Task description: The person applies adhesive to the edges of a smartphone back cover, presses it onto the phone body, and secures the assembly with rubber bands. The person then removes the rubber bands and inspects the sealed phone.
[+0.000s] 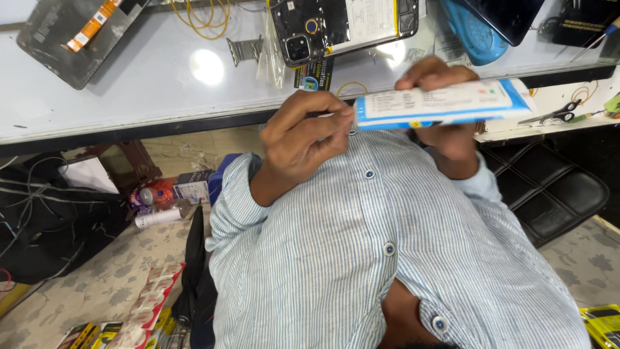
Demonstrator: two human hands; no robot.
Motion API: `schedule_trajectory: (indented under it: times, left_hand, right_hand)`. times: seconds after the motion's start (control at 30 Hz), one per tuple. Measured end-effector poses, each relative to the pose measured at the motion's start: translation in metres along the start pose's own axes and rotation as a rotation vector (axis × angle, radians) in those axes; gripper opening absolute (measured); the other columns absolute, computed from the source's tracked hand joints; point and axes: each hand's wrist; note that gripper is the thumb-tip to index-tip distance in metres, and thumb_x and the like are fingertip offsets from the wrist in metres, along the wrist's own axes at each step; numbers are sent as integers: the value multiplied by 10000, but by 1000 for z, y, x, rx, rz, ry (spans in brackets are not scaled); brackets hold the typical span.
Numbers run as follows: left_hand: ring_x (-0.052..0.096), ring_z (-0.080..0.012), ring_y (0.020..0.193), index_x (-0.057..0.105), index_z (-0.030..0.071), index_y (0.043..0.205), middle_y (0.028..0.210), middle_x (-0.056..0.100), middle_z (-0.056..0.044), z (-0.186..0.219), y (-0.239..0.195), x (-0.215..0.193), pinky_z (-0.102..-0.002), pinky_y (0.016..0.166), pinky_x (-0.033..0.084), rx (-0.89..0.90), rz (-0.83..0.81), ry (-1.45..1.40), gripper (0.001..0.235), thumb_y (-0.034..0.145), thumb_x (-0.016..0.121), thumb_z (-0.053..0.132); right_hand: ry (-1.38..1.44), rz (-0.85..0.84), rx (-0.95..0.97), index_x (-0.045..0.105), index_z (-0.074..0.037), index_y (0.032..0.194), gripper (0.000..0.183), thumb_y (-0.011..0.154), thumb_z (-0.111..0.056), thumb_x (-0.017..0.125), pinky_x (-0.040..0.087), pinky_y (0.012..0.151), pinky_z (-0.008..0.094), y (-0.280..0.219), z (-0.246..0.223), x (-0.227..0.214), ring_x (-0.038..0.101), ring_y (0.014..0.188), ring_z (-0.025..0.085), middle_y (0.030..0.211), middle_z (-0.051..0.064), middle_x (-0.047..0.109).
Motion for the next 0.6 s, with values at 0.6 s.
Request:
schedule_trajectory:
  times: [0.6]
  left_hand:
    - [575, -214, 869, 712, 20, 1226, 1020, 633, -93, -20, 5, -12, -319, 704, 496, -197, 6, 309, 449, 820, 662, -165]
  right_hand:
    - [-605, 397, -128, 683, 45, 1282, 391, 1009, -182, 848, 626, 910, 308, 34, 28, 3, 707, 1089, 187, 1254, 134, 647]
Point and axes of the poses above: each hand's wrist, its own y-axis towards the middle knuckle, its own x-axis out of the palm, z = x × y
